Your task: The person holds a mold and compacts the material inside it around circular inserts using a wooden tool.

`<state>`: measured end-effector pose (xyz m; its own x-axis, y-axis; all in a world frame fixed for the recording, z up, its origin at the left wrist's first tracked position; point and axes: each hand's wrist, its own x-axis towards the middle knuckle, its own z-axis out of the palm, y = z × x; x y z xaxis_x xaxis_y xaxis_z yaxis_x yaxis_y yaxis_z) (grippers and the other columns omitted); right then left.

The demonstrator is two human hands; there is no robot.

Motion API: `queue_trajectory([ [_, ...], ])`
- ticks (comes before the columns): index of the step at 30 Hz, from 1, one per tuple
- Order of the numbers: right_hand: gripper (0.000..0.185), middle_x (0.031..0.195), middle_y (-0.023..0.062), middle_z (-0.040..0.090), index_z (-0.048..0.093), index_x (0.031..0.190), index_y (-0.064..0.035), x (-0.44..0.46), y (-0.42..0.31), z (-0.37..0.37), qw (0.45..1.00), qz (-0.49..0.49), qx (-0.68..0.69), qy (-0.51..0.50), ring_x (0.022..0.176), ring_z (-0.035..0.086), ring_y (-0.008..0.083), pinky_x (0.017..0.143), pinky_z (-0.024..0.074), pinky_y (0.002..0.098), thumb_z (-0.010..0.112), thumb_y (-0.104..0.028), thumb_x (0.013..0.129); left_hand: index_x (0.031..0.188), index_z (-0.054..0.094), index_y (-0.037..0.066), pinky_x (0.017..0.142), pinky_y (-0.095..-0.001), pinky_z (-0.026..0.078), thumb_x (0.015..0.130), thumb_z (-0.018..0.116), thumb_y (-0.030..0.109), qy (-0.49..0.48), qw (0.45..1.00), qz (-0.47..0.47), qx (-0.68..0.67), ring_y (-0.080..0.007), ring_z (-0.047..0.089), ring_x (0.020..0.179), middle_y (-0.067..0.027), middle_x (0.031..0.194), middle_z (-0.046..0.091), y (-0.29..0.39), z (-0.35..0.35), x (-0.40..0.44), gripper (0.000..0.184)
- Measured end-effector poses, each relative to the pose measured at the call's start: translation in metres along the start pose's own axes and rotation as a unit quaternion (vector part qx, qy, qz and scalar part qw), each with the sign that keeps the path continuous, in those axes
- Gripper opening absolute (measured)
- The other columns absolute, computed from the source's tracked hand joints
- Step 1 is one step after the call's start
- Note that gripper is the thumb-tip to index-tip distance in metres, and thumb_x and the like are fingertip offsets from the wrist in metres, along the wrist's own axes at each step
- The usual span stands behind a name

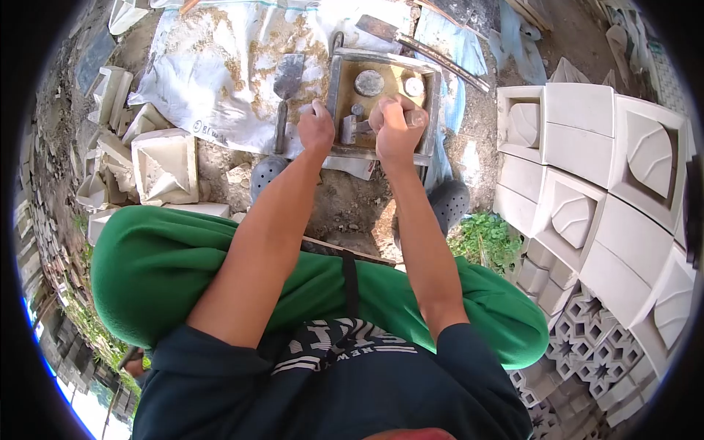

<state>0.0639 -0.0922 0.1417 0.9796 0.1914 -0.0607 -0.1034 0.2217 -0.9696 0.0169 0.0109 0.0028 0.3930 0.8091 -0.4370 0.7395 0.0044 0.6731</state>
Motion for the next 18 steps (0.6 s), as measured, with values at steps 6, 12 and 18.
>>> queue_trajectory([
  [6,0.026,0.047,0.0002,0.033,0.037,0.059,-0.008,0.013,-0.021,-0.01,0.992,0.021,0.121,0.002,0.041,0.027,0.009,0.04,0.0217,0.0285,0.052,-0.007,0.081,0.091,0.068,-0.001,0.084,-0.0519,0.044,0.094,0.034,0.043,0.029,0.999,0.017,0.018,-0.0474,0.059,0.092,-0.0286,0.092,0.064,-0.002,0.002,0.0,0.056],
  [12,0.028,0.046,0.0014,0.033,0.037,0.056,-0.0084,0.016,-0.025,-0.012,0.996,0.019,0.089,-0.011,0.039,0.026,0.0101,0.04,0.0224,0.0293,0.051,-0.006,0.08,0.091,0.068,0.0,0.083,-0.0519,0.044,0.094,0.035,0.044,0.021,1.0,0.004,0.02,-0.047,0.06,0.091,-0.0284,0.092,0.065,0.004,-0.002,-0.005,0.056],
  [18,0.03,0.045,0.0018,0.033,0.034,0.054,-0.011,0.011,-0.005,-0.012,0.997,0.03,0.073,0.004,0.039,0.024,0.0103,0.04,0.0231,0.0302,0.048,-0.008,0.081,0.093,0.067,-0.002,0.087,-0.0495,0.042,0.094,0.037,0.046,-0.025,1.0,-0.006,0.017,-0.0467,0.059,0.097,-0.0295,0.097,0.064,0.002,-0.001,0.001,0.056],
])
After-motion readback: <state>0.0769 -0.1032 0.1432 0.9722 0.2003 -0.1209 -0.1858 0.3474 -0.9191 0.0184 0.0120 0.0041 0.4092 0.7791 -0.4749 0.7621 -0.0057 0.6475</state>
